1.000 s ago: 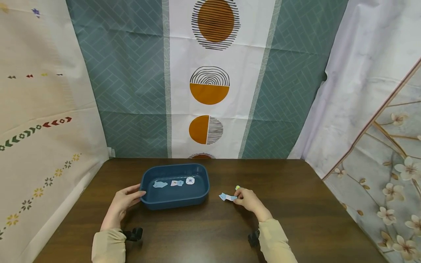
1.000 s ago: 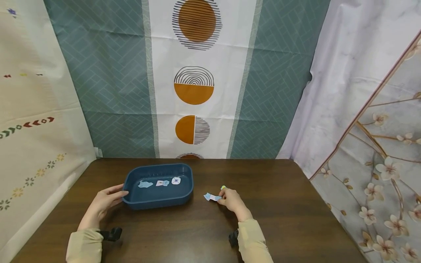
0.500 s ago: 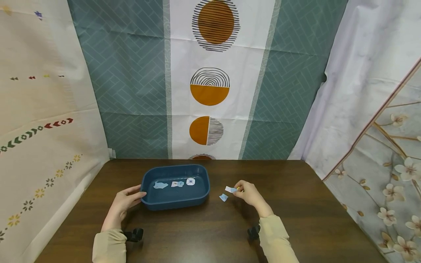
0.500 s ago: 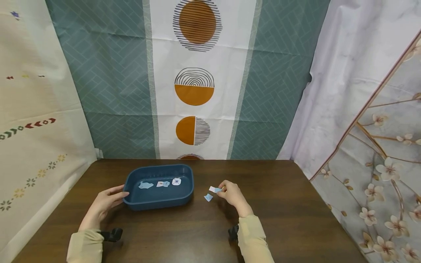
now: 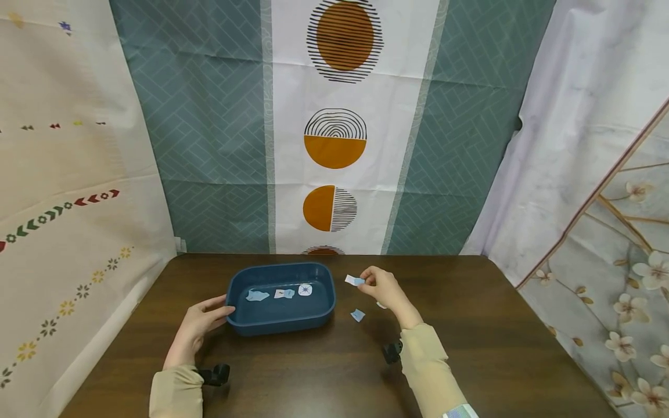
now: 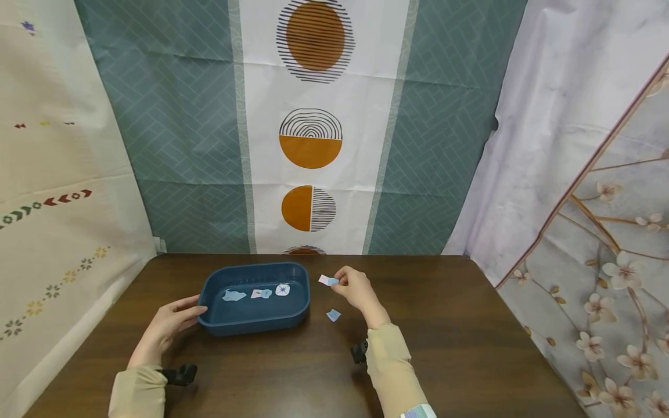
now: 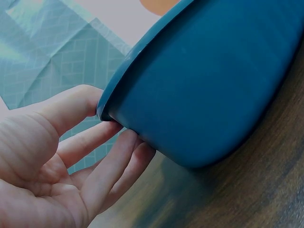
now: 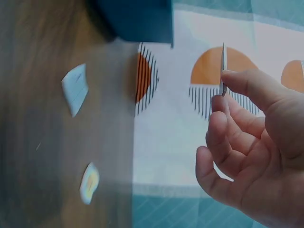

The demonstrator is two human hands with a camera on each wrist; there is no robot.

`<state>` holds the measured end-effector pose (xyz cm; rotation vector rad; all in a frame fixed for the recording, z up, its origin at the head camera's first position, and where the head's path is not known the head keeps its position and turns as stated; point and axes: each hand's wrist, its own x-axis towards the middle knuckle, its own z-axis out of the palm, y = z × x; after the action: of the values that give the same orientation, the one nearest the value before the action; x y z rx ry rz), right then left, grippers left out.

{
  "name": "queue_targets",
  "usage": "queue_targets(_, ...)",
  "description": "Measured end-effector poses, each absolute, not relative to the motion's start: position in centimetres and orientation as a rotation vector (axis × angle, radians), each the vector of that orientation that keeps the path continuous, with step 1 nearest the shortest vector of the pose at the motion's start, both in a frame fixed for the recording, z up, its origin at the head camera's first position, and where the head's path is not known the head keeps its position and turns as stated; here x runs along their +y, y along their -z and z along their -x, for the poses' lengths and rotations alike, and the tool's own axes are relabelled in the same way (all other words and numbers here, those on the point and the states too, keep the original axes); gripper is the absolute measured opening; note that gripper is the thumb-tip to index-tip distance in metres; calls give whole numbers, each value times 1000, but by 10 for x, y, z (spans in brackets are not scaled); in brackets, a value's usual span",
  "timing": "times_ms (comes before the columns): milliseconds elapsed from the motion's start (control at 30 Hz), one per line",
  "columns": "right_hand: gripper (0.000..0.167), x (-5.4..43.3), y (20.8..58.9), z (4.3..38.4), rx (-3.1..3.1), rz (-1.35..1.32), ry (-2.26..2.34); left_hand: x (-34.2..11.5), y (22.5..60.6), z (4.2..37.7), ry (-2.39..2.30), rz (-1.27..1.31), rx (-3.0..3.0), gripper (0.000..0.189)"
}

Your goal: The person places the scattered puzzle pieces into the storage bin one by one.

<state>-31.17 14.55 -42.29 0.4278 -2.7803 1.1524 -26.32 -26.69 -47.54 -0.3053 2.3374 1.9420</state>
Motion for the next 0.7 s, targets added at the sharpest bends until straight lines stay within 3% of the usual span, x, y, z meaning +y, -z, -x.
queue_targets(700, 19, 55, 407, 336, -2778, -618, -1178, -266, 477, 261, -1975, 313, 2345, 65)
